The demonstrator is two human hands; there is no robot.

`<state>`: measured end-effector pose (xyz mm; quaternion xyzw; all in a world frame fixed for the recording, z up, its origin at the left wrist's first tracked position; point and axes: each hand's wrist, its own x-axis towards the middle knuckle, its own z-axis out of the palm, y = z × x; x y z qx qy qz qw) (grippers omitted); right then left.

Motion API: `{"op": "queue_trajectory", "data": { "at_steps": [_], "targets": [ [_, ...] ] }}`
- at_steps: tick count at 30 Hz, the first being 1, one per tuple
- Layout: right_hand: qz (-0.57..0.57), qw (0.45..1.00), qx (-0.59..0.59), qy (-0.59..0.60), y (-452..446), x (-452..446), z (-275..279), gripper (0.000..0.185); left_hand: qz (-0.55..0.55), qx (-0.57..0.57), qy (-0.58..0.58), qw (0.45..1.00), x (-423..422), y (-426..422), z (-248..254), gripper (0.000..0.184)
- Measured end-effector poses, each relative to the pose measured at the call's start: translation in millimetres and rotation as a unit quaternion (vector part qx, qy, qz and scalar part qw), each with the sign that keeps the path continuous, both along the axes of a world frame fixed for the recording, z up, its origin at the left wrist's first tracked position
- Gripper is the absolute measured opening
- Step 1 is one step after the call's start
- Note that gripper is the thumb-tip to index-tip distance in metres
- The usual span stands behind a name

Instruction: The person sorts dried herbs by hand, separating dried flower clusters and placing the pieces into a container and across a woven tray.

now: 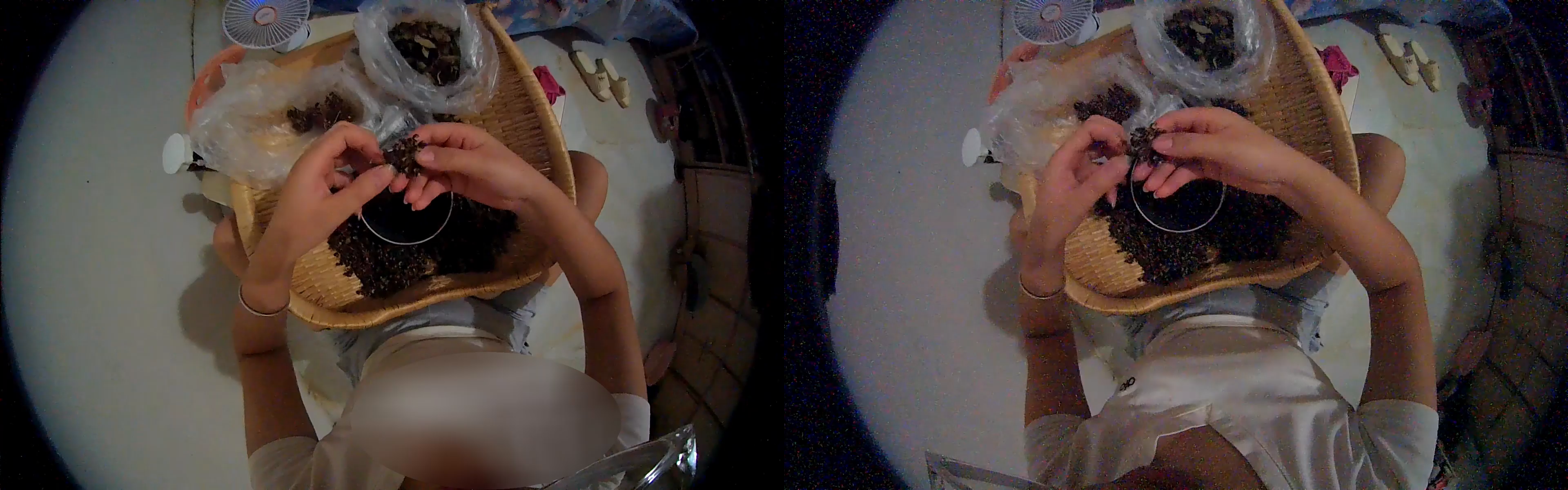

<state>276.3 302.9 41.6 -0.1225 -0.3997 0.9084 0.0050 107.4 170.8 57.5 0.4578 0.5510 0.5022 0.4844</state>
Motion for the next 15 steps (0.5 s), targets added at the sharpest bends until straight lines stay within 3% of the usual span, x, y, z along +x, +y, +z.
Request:
{"op": "queue_trajectory", "data": {
  "at_steps": [4, 11, 15],
  "targets": [
    [-0.014, 1.0, 0.013, 0.017, 0.1, 0.7, -1.2, 0.023, -0.021, -0.052, -0.022, 0.998, -1.6, 1.7, 4.7, 0.014],
    [-0.036, 0.993, 0.112, 0.0, -1.1, 0.2, 1.3, 0.021, -0.021, 0.003, 0.01, 1.0, 0.3, 2.9, -6.6, 0.011],
    [-0.045, 0.992, 0.116, -0.028, -0.3, -1.8, -3.1, 0.02, -0.016, -0.022, -0.009, 1.0, -1.7, 3.1, -11.1, 0.011]
  ]
}}
